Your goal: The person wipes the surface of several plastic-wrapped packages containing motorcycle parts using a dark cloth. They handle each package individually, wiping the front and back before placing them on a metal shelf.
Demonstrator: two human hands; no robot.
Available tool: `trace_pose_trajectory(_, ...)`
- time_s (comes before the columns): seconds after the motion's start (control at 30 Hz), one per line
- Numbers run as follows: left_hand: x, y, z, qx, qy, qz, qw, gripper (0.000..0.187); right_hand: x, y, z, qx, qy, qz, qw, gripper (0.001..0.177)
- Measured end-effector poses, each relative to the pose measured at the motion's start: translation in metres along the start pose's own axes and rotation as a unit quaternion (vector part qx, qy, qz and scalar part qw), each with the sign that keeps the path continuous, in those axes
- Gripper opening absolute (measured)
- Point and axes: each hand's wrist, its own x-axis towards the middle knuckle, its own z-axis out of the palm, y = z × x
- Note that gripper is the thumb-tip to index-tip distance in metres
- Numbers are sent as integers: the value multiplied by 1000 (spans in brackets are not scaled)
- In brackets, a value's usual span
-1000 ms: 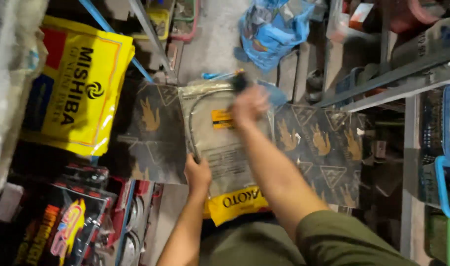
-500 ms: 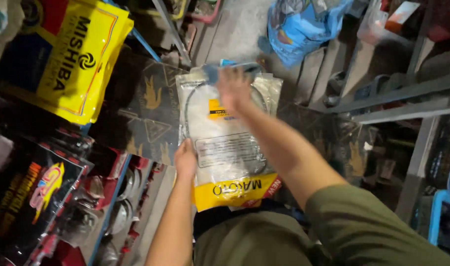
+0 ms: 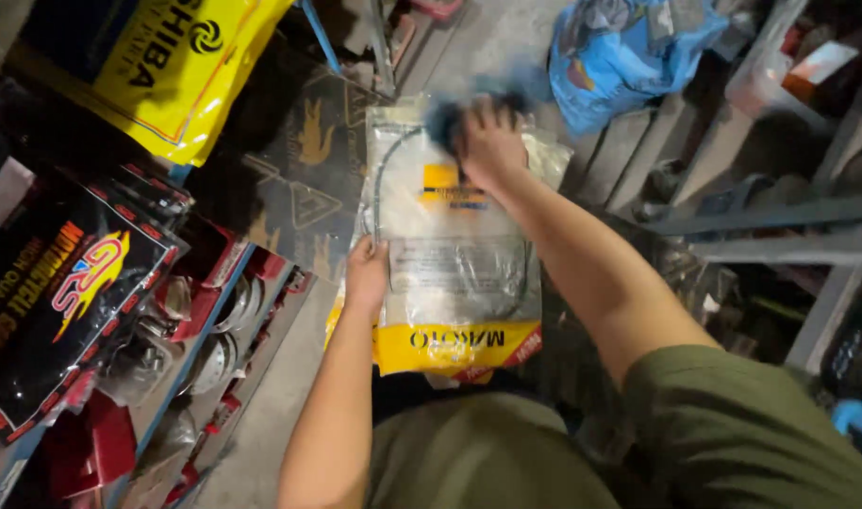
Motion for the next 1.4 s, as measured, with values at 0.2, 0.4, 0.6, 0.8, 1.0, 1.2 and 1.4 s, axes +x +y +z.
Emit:
trace_pose_trajectory(0.2, 7, -9, 1, -30, 30, -4, 999, 20, -129, -176, -73, 50, 105, 83, 990, 31)
trace_pose_trajectory(0.4, 49, -14, -17, 8, 10, -10, 1000, 12, -253, -175, -77, 202, 62, -81, 974, 44)
trace_pose_trajectory(0.6, 22, 48, -22, -116, -71, -35, 990, 38, -271, -192, -84, -3, 129, 282, 951, 35)
trace_pose_trajectory(0.8, -51, 165, -25, -150, -157, -1, 976, 34, -186, -288, -147, 426, 115, 237, 865, 35)
trace_pose_trajectory(1.0, -175, 270, -18, 11, -394, 132, 909, 44, -165, -265, -277, 693, 318, 546, 347, 16)
trace_pose_trajectory(1.2, -80, 98, -6, 268, -463, 313, 784, 44, -221, -201, -261, 527, 479, 635, 298, 28)
trace_pose_trajectory(1.4, -15, 21, -83, 405, -8, 297, 865, 61, -212, -262, -137, 872, 111, 291, 378, 74)
